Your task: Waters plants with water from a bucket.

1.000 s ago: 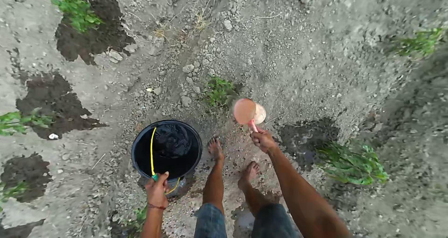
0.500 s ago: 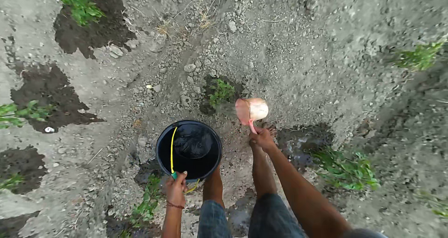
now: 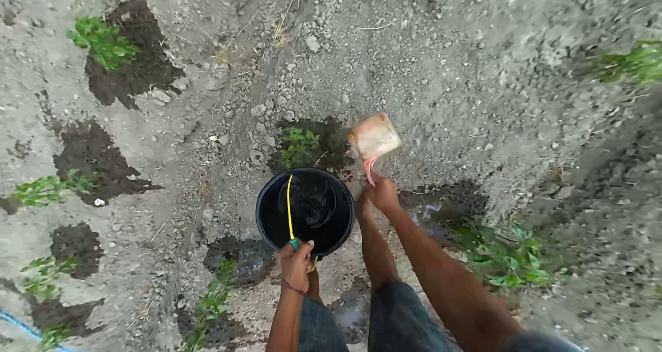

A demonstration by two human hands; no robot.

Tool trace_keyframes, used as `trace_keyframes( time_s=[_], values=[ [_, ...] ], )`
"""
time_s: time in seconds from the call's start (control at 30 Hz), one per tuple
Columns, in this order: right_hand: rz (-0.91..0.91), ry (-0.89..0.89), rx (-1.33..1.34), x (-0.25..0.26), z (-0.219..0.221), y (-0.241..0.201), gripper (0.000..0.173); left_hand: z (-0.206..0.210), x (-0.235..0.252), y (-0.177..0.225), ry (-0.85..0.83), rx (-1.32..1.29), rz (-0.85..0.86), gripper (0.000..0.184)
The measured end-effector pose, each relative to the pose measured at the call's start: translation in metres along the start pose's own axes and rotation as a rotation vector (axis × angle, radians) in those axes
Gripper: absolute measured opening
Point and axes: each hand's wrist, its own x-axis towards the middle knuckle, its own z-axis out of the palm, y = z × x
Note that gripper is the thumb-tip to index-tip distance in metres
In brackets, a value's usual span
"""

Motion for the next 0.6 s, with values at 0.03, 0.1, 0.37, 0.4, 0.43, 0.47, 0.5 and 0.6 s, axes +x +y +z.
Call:
trace_keyframes(
  time_s=[0.03, 0.1, 0.37, 0.4, 0.43, 0.47, 0.5, 0.6],
  values=[
    [-0.077, 0.058, 0.084, -0.019, -0.012, 0.019, 0.042, 0.019, -0.007, 0.006, -0.017, 0.016, 0.008, 0.025],
    [-0.264, 0.167, 0.197, -0.062, -0.037, 0.06, 0.039, 0.056, -0.021, 0.018, -0.065, 0.048, 0.026, 0.025],
    [-0.291, -0.369, -0.487, -0.097, -0.153, 0.088, 0.059, 0.188, -0.083, 0.052, -0.398, 0.339, 0.169, 0.017],
    [-0.275, -0.352, -0.52, -0.082, -0.166, 0.074, 0.059, 0.203, -0.089, 0.056, -0.449, 0.402, 0.206, 0.017],
    [-0.271, -0.308, -0.545, -0.065, -0.178, 0.06, 0.056, 0.218, -0.094, 0.061, -0.494, 0.46, 0.241, 0.019],
    [-0.261, -0.253, -0.544, -0.047, -0.191, 0.049, 0.053, 0.233, -0.1, 0.068, -0.533, 0.514, 0.276, 0.02],
    [-0.239, -0.2, -0.524, -0.028, -0.203, 0.042, 0.051, 0.248, -0.106, 0.076, -0.563, 0.568, 0.313, 0.02],
    [-0.068, -0.101, -0.395, 0.016, -0.24, 0.047, 0.048, 0.299, -0.117, 0.107, -0.641, 0.694, 0.411, 0.022]
  ],
)
